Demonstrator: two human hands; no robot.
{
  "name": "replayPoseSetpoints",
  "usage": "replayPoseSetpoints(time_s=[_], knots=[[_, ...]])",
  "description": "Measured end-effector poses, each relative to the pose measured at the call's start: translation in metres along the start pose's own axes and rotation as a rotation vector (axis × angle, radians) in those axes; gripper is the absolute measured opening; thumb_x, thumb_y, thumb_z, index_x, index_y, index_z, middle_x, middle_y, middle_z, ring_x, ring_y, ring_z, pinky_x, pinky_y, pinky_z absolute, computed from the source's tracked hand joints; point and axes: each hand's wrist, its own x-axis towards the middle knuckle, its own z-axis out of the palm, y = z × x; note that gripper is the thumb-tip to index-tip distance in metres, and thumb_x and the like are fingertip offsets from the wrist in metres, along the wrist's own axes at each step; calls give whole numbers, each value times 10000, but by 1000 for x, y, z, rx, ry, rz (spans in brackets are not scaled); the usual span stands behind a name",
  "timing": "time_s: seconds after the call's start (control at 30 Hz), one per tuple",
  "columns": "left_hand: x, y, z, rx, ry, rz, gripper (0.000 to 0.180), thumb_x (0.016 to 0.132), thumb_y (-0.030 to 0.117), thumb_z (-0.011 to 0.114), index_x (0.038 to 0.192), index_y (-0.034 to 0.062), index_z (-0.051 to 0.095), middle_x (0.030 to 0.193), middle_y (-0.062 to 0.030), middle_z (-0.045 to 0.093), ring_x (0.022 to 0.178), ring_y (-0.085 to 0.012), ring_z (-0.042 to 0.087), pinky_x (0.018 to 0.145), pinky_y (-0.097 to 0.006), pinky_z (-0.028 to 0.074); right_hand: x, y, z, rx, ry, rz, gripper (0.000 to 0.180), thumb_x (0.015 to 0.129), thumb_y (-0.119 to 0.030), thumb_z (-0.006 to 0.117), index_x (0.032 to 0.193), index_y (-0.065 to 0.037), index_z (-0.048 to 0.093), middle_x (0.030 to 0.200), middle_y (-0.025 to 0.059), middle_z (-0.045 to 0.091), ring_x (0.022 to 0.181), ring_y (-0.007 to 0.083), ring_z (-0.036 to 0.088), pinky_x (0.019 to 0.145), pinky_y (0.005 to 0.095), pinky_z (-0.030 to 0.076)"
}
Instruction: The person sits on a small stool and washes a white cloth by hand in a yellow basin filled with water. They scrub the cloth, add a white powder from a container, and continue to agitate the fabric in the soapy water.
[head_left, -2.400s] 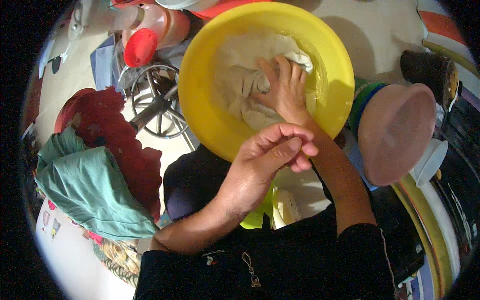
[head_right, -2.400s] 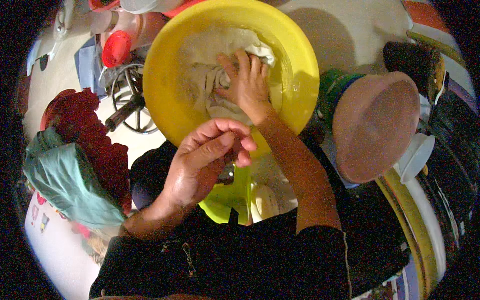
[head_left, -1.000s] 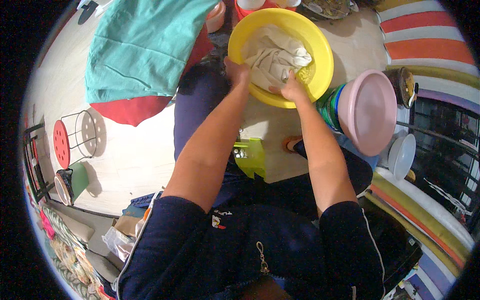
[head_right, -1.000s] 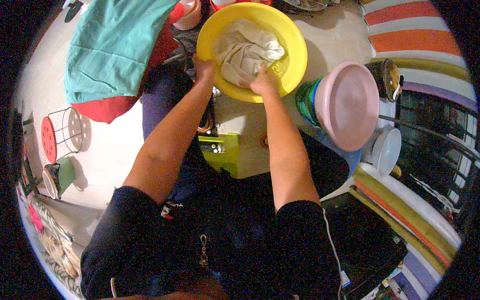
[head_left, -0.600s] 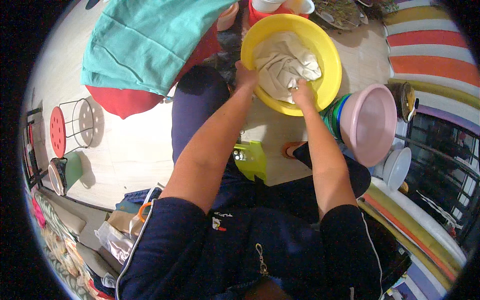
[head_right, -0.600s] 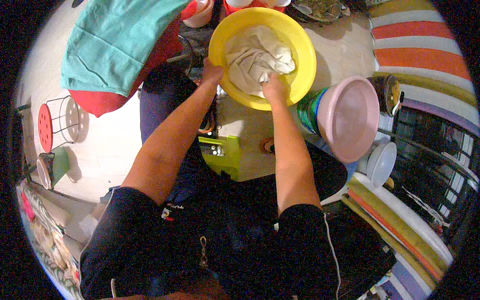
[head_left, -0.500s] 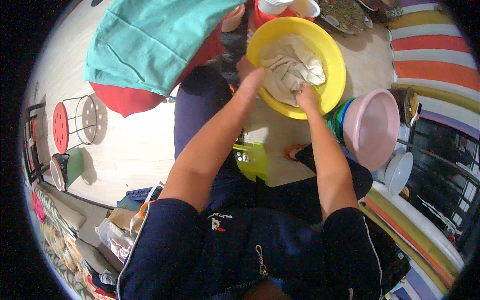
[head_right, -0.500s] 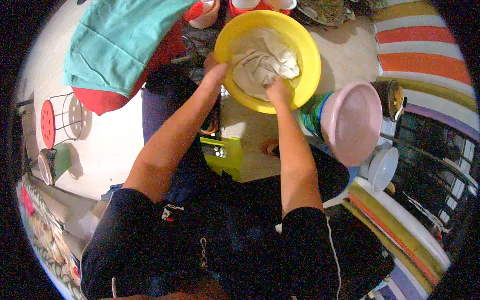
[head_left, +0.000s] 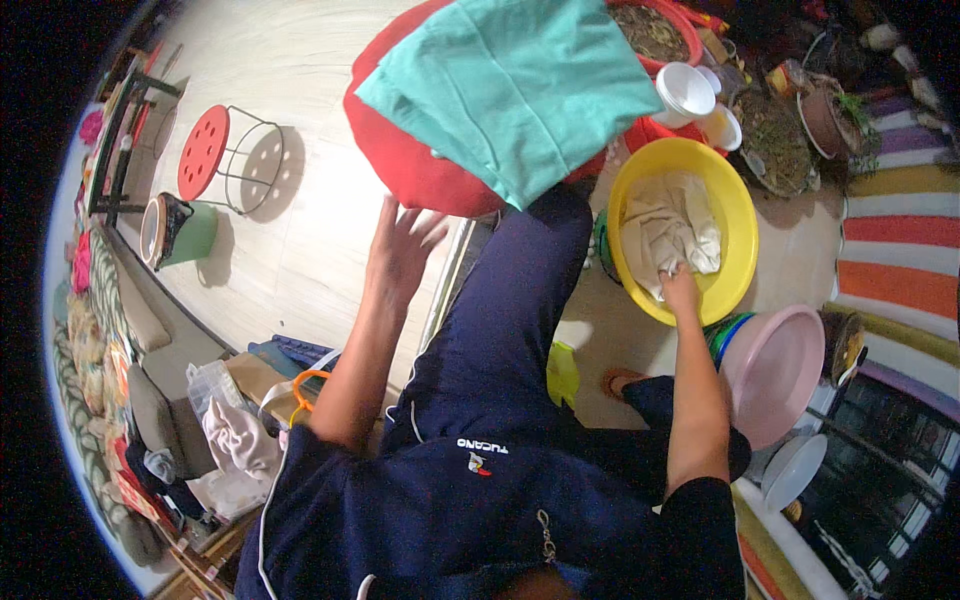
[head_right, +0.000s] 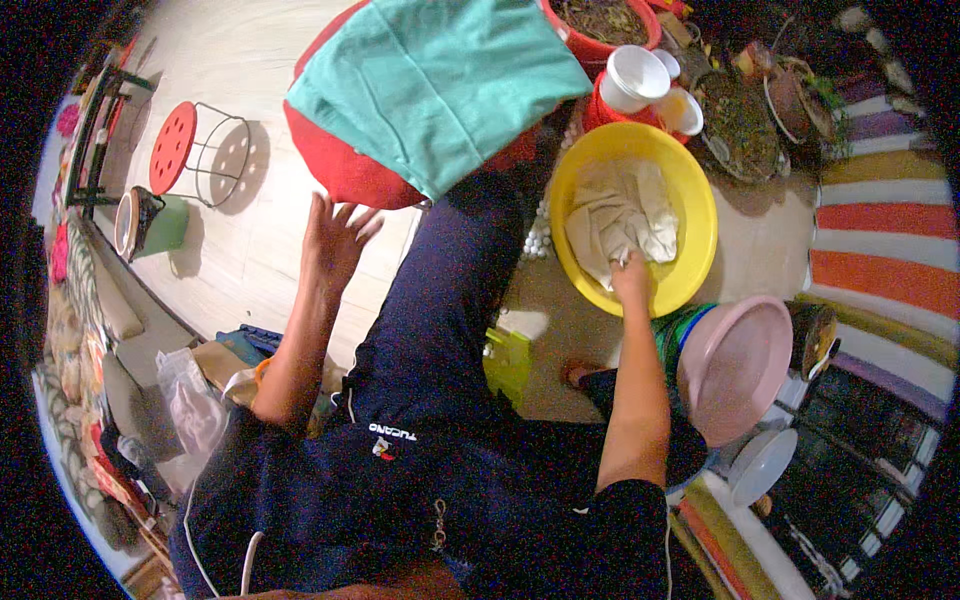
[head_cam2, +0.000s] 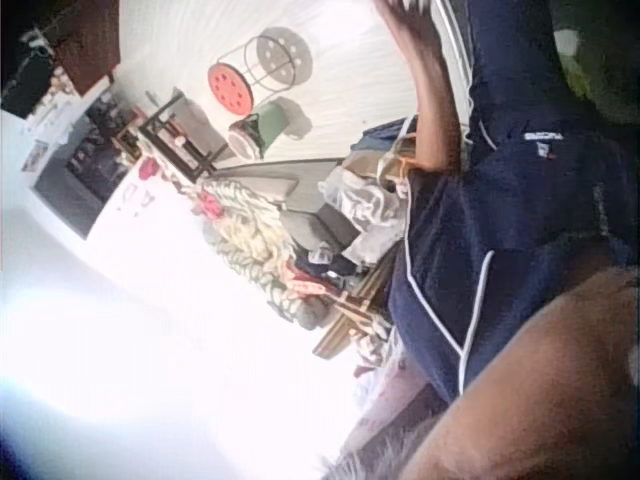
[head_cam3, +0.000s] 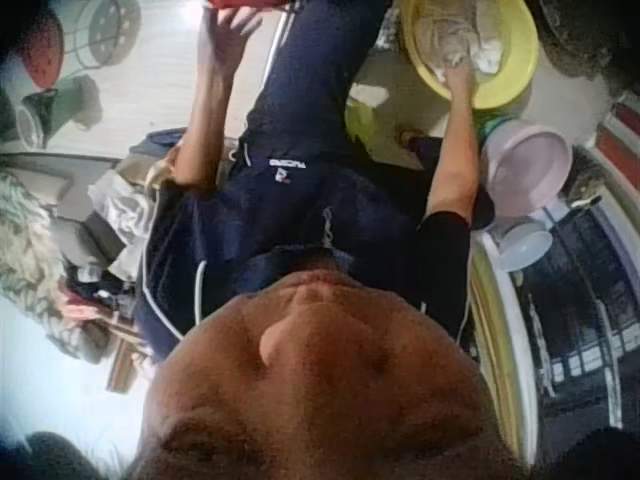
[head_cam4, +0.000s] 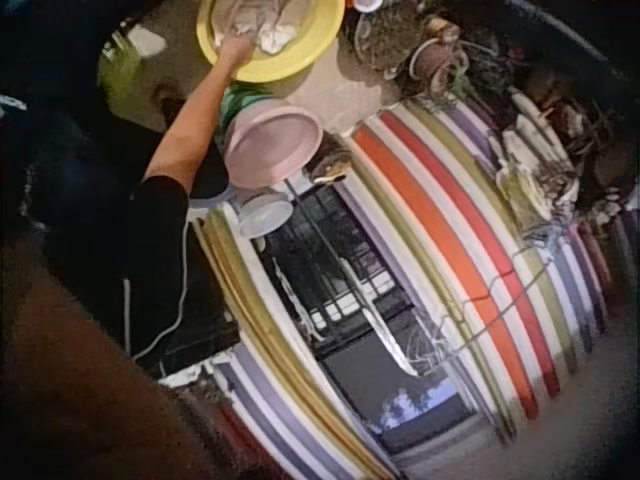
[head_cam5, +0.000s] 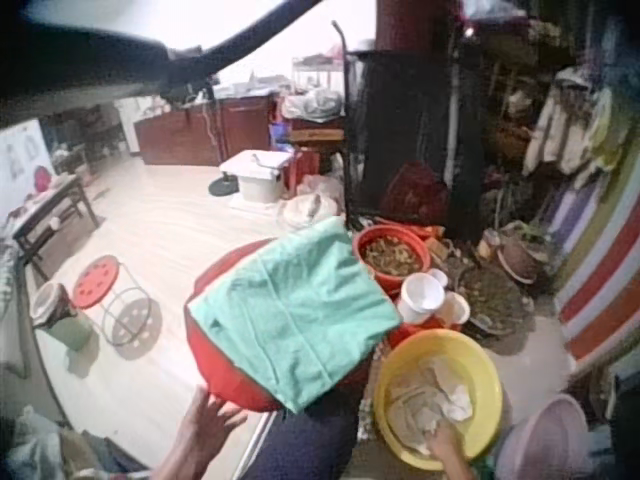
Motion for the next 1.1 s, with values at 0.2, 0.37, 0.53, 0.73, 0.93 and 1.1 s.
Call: replayPoseSetpoints(time_s=[0.2,0.37,0.53,0.73,0.93,1.1], knots=[[60,37,35,-155,-50,195,453,809,244,609,1174,21,457,1106,-95,551,1049,-223,517,942,-385,392,-4,-9,-2,-7,-6,12,488,762,-365,581,1088,-7,520,996,248,588,949,384,561,809,418,430],[46,49,-23,-149,-35,299,516,808,232,599,1226,9,396,1167,-113,519,1089,-234,497,955,-402,385,-8,-2,1,-2,-15,13,475,760,-347,586,1103,-23,524,1012,237,588,956,373,562,811,420,430],[17,63,-67,-269,60,387,565,810,196,587,1285,24,332,1237,-121,461,1147,-259,449,979,-436,370,4,13,5,47,11,3,450,743,-295,595,1082,-6,536,1003,244,587,949,383,557,808,421,433],[16,94,-128,-176,204,580,592,814,230,518,1324,38,288,1301,-144,408,1183,-305,414,980,-476,356,-4,-4,2,102,-4,11,439,742,-283,596,1075,-5,530,995,237,589,941,387,556,803,428,436],[64,146,-169,-14,231,630,593,845,295,462,1346,63,246,1338,-145,368,1200,-319,400,968,-470,382,0,-6,7,59,0,26,468,745,-312,579,1093,-3,529,1014,222,592,950,357,566,808,410,440],[41,114,-88,22,215,586,566,875,413,442,1344,139,281,1359,-109,342,1200,-310,392,957,-488,378,-3,5,-4,3,39,75,458,748,-316,572,1078,-1,532,987,217,598,914,348,580,787,411,444]])
